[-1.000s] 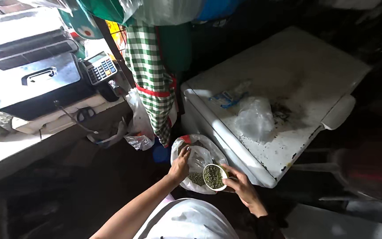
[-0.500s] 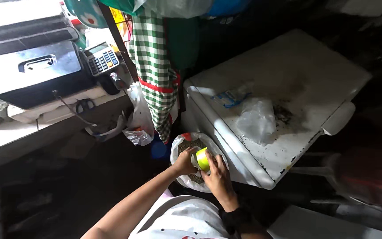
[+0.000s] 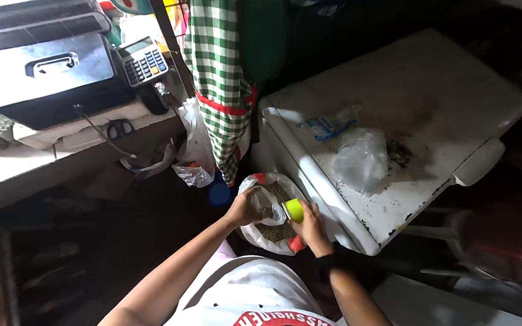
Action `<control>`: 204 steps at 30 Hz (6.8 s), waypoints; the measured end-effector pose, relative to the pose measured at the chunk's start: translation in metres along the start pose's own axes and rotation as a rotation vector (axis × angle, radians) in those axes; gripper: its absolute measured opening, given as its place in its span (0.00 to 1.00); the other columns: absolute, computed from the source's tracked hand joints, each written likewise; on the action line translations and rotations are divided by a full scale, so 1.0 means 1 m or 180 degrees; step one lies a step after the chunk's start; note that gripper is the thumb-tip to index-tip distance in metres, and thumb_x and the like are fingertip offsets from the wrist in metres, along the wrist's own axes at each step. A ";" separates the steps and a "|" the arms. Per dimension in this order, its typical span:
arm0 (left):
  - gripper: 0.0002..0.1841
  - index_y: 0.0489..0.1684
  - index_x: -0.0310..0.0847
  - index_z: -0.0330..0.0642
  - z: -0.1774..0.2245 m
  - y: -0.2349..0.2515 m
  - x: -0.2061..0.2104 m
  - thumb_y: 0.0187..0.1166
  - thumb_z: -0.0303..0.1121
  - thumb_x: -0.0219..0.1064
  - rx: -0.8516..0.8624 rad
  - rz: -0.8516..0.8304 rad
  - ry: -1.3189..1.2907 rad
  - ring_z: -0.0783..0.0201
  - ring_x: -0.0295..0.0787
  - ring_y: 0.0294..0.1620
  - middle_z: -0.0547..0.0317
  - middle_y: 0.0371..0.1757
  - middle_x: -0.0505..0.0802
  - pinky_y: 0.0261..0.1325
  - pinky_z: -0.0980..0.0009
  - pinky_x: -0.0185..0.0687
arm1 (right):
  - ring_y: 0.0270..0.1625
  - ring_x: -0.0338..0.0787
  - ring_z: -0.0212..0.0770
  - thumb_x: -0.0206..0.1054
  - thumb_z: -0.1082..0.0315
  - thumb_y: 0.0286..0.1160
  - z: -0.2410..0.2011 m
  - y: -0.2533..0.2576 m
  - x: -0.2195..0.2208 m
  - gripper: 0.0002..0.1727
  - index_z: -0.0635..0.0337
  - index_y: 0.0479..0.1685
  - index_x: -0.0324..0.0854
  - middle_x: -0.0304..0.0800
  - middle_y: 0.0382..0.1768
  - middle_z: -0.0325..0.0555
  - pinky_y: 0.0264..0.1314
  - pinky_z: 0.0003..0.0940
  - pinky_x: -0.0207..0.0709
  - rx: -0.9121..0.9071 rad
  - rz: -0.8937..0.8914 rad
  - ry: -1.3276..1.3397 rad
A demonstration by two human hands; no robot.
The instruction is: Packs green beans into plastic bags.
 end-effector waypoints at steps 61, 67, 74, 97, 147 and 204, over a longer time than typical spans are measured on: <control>0.46 0.84 0.66 0.33 -0.029 -0.043 -0.013 0.56 0.21 0.83 0.0061 0.0638 -0.0651 0.57 0.92 0.57 0.40 0.79 0.77 0.57 0.63 0.92 | 0.80 0.76 0.68 0.55 0.75 0.84 0.020 0.048 0.102 0.20 0.67 0.69 0.84 0.79 0.75 0.68 0.80 0.65 0.68 -0.1404 -0.0421 -0.1354; 0.46 0.85 0.64 0.34 -0.025 -0.043 -0.011 0.57 0.19 0.81 0.0119 0.0671 -0.0852 0.60 0.94 0.48 0.41 0.80 0.76 0.50 0.65 0.93 | 0.80 0.73 0.71 0.75 0.78 0.65 0.008 0.039 0.082 0.45 0.59 0.89 0.62 0.75 0.76 0.71 0.79 0.65 0.68 -0.0508 -0.1847 -0.1459; 0.46 0.86 0.63 0.35 -0.015 -0.035 -0.009 0.60 0.19 0.81 0.0250 0.0754 -0.0885 0.62 0.94 0.42 0.42 0.83 0.74 0.46 0.66 0.94 | 0.72 0.84 0.65 0.87 0.71 0.47 0.060 0.069 0.111 0.45 0.52 0.78 0.78 0.85 0.68 0.64 0.75 0.68 0.72 -0.0624 -0.2288 -0.0461; 0.49 0.88 0.61 0.35 0.008 -0.022 0.002 0.57 0.18 0.81 0.0325 0.0279 -0.0431 0.53 0.93 0.55 0.38 0.86 0.69 0.50 0.60 0.93 | 0.60 0.91 0.48 0.54 0.80 0.65 0.032 0.012 -0.044 0.38 0.66 0.85 0.66 0.80 0.74 0.60 0.54 0.45 0.91 -0.0043 -0.1444 0.2636; 0.50 0.89 0.56 0.32 0.015 -0.043 -0.001 0.58 0.13 0.79 0.0359 0.0987 -0.1849 0.65 0.94 0.37 0.45 0.81 0.75 0.45 0.69 0.96 | 0.77 0.77 0.68 0.86 0.64 0.52 0.024 0.061 0.074 0.48 0.66 0.81 0.70 0.78 0.74 0.70 0.79 0.69 0.66 -0.0358 -0.1979 -0.1365; 0.51 0.88 0.59 0.34 -0.011 -0.043 0.007 0.55 0.12 0.80 0.0164 0.0934 -0.1977 0.61 0.96 0.37 0.46 0.81 0.77 0.45 0.65 0.97 | 0.78 0.76 0.67 0.79 0.74 0.56 0.003 0.021 -0.002 0.48 0.68 0.85 0.63 0.72 0.77 0.72 0.80 0.58 0.71 -0.0170 -0.0171 -0.0170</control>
Point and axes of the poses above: each hand's wrist, its own y-axis towards the middle knuckle, its own x-axis out of the palm, z = x × y, the point moved 2 cm from there along y, towards the middle knuckle
